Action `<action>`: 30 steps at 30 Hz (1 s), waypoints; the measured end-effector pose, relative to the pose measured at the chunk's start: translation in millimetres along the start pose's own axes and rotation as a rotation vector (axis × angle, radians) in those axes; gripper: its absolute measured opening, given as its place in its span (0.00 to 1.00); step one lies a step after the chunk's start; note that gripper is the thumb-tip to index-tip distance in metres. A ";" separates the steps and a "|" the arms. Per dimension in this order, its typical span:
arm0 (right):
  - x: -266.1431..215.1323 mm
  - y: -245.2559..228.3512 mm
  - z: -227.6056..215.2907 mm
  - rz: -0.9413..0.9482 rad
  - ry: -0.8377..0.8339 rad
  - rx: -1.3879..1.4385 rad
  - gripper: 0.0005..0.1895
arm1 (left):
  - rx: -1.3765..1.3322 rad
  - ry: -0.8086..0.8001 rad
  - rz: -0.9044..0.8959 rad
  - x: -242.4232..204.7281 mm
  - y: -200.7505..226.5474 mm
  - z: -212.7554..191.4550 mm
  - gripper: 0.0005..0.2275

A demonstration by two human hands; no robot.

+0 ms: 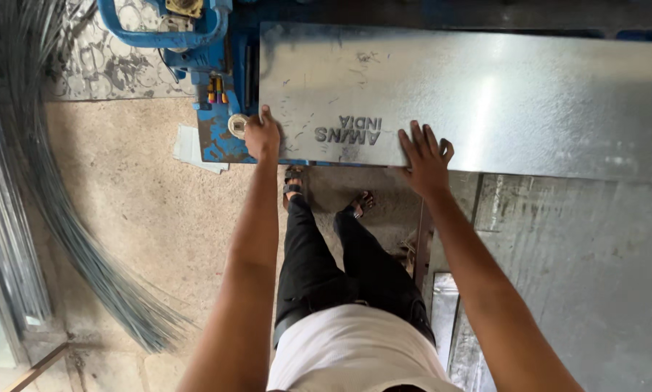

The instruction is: The person repeatedly feeds a large rectangular metal sheet into a blue press brake machine to bend its edge. They align the sheet, operate the machine, remove the bent piece, and repeat the process on the same sheet multiple times.

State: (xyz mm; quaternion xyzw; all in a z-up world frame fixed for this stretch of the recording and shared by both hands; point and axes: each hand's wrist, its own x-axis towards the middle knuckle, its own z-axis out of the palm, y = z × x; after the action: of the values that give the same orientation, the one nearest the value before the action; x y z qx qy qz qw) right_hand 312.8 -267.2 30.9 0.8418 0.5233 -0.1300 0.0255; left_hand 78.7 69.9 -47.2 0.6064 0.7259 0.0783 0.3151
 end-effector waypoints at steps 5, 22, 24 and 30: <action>36.3 27.9 -16.2 -0.028 -0.059 0.100 0.51 | 0.003 0.011 0.014 23.5 37.4 27.0 0.27; 118.8 73.7 -0.9 -0.214 0.556 0.010 0.38 | -0.016 0.238 0.092 127.9 73.7 88.7 0.27; 130.1 72.3 3.9 -0.154 0.511 0.040 0.34 | -0.008 0.232 0.186 147.3 63.9 98.0 0.24; 127.1 81.1 33.7 -0.110 0.618 -0.121 0.33 | 0.011 0.261 0.330 123.9 25.3 95.4 0.20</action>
State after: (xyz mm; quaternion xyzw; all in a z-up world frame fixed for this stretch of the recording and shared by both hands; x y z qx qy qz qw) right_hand 431.5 -198.7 -40.4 0.8088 0.5578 0.1620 -0.0916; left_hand 144.3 165.9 -154.8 0.7035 0.6518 0.2026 0.1981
